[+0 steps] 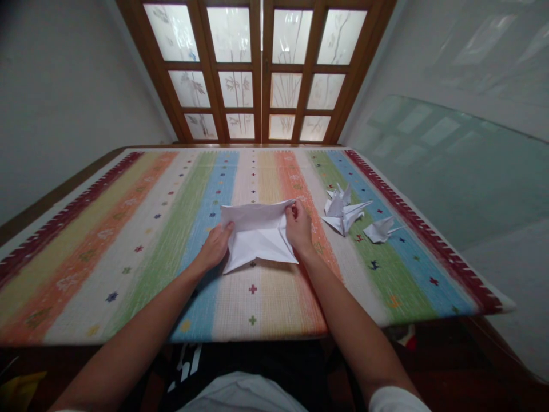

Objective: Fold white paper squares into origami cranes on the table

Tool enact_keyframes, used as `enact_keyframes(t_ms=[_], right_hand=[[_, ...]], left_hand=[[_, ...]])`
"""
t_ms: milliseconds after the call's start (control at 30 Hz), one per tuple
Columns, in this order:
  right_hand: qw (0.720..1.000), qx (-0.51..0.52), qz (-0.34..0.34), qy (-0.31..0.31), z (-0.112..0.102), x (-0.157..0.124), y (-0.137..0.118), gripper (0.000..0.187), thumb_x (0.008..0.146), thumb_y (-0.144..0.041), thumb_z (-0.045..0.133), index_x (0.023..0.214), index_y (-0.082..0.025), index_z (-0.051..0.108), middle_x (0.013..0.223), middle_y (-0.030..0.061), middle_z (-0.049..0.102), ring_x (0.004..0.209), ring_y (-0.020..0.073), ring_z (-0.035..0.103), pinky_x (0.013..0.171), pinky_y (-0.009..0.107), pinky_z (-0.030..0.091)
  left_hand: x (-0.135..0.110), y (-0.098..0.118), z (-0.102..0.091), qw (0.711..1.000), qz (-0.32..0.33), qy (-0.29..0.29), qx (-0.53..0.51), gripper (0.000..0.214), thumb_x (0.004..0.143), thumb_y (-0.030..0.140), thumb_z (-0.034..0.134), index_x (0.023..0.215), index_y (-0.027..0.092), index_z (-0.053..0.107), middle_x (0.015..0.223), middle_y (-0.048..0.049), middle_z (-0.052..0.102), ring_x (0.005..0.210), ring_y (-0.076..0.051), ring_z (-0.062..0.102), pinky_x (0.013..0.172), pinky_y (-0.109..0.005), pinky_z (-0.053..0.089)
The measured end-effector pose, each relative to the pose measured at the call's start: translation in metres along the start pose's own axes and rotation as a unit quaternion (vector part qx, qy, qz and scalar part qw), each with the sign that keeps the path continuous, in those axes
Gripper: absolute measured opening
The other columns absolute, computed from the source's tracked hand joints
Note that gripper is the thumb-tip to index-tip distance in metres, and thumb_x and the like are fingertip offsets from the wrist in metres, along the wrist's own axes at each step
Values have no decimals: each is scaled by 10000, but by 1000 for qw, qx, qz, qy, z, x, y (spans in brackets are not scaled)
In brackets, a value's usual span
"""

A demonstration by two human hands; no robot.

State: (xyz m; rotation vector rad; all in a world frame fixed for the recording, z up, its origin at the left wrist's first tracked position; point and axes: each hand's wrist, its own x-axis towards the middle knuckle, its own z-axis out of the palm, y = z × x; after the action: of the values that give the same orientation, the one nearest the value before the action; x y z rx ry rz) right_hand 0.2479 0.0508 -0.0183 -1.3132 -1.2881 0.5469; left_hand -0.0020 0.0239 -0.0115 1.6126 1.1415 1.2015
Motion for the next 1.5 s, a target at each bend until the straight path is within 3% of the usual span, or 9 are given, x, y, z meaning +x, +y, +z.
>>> enact_keyframes(t_ms=[167, 267, 367, 533, 767, 933, 1133, 1300, 1500], right_hand=[[998, -56, -33, -2, -8, 3, -8, 388, 925, -293, 587, 1309, -239, 586, 871, 43, 730, 731, 241, 678, 728, 356, 515], [995, -90, -31, -40, -12, 6, -7, 595, 897, -229, 611, 1482, -219, 507, 851, 27, 731, 673, 216, 669, 746, 357, 544], [986, -120, -33, -108, -13, 5, -5, 585, 862, -175, 642, 1438, -217, 550, 1051, 95, 739, 757, 211, 693, 778, 374, 580], [940, -229, -162, -193, -15, -1, -12, 459, 807, -133, 781, 1242, -272, 730, 1494, 154, 530, 1218, 316, 634, 1061, 533, 544], [852, -316, -164, -383, -12, -7, -37, 361, 915, 5, 571, 1065, -209, 821, 1216, 122, 769, 1112, 253, 727, 1024, 392, 552], [843, -460, -67, -269, 11, -37, -58, 558, 1135, -384, 426, 1653, -178, 447, 1417, 251, 700, 1147, 365, 757, 959, 496, 592], [800, -503, -95, -311, 31, -60, -44, 674, 1097, -538, 492, 1690, -228, 410, 1787, 166, 268, 1649, 470, 224, 1289, 698, 224], [805, -484, -87, -331, 20, -53, -28, 707, 1092, -595, 448, 1718, -284, 340, 1809, 131, 192, 1668, 430, 188, 1300, 677, 218], [797, -500, -138, -310, 21, -42, -33, 672, 1061, -332, 502, 1685, -105, 397, 1778, 224, 234, 1674, 413, 173, 1341, 608, 156]], left_hand=[[5, -4, -7, 997, -69, -27, 19, 455, 946, 602, 648, 741, 196, 648, 689, -36, 669, 686, -230, 619, 641, -316, 466], [10, -2, -16, 994, -97, -11, 53, 231, 941, 397, 680, 1048, 196, 638, 760, -14, 701, 657, -203, 639, 644, -293, 471], [9, 2, -20, 975, -98, 23, 197, 367, 887, 241, 744, 1189, 215, 537, 839, -13, 697, 707, -205, 662, 725, -316, 510], [-1, 6, -11, 905, 28, 15, 424, 319, 869, 107, 726, 1146, 209, 604, 1218, -123, 623, 1067, -272, 653, 915, -409, 559], [-1, -2, 0, 861, 186, -184, 436, 465, 950, -13, 471, 1323, 168, 681, 1513, -170, 583, 1451, -301, 517, 1208, -505, 468], [-10, 0, 5, 842, 102, -217, 483, 533, 1065, 209, 469, 1596, 193, 505, 1697, -202, 437, 1607, -389, 356, 1265, -690, 326], [-18, -2, 7, 836, 46, -204, 507, 818, 1034, 674, 526, 1691, 208, 384, 1787, -223, 229, 1668, -446, 167, 1309, -694, 186], [-16, -5, 6, 831, 33, -213, 512, 977, 939, 778, 604, 1714, 246, 337, 1802, -212, 171, 1671, -471, 112, 1304, -721, 140], [-15, -6, 7, 829, 45, -212, 515, 953, 945, 770, 589, 1704, 241, 360, 1799, -204, 200, 1664, -486, 129, 1292, -734, 148]])
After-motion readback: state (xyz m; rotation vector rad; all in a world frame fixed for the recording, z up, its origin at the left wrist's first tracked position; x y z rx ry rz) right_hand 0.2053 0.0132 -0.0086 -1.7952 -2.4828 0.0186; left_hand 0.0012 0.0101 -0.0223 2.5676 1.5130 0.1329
